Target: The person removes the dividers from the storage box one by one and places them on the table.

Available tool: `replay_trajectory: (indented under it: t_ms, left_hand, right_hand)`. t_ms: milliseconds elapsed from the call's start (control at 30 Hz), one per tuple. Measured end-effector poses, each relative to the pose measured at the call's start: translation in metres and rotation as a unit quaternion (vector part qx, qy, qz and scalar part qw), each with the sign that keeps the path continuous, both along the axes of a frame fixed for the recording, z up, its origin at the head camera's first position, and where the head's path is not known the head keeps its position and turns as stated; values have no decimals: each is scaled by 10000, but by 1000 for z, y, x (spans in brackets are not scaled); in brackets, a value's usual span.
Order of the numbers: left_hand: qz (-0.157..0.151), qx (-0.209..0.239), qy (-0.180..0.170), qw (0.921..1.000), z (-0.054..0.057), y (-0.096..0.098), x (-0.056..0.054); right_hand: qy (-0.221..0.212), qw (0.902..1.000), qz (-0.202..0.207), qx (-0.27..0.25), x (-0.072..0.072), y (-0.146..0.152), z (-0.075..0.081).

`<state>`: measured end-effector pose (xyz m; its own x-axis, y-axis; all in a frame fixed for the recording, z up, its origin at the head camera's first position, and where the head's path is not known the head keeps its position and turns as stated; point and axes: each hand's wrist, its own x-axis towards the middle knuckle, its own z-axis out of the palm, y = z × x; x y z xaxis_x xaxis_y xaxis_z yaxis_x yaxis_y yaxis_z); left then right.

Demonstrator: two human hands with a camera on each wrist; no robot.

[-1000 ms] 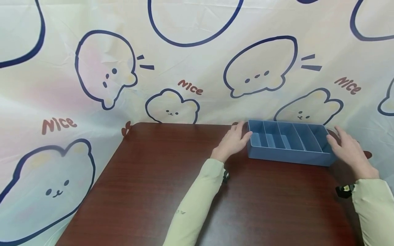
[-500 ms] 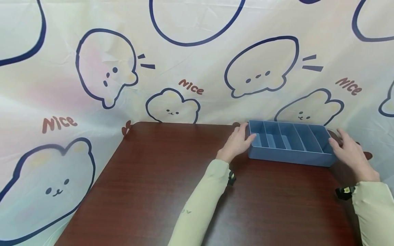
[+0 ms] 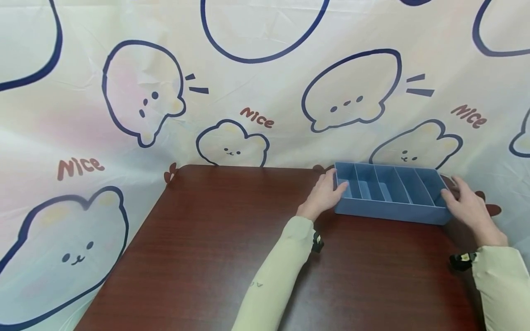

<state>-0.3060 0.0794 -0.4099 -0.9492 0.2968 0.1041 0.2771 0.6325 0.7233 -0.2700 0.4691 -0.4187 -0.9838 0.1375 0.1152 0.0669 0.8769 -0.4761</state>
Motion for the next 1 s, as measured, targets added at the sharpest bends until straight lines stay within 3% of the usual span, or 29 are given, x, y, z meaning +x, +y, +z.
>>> replay_trajectory:
  t_ms: [433, 667, 1000]
  left_hand:
    - [142, 44, -348, 9993, -4, 7, -5]
    - [153, 130, -314, 9993, -4, 13, -5]
    - [213, -113, -549, 9982, -4, 18, -9]
  right_hand:
    - [12, 9999, -29, -121, 1, -2, -3]
    - [-19, 10000, -69, -59, 5, 3, -4]
    - [47, 9999, 39, 106, 6, 4, -7]
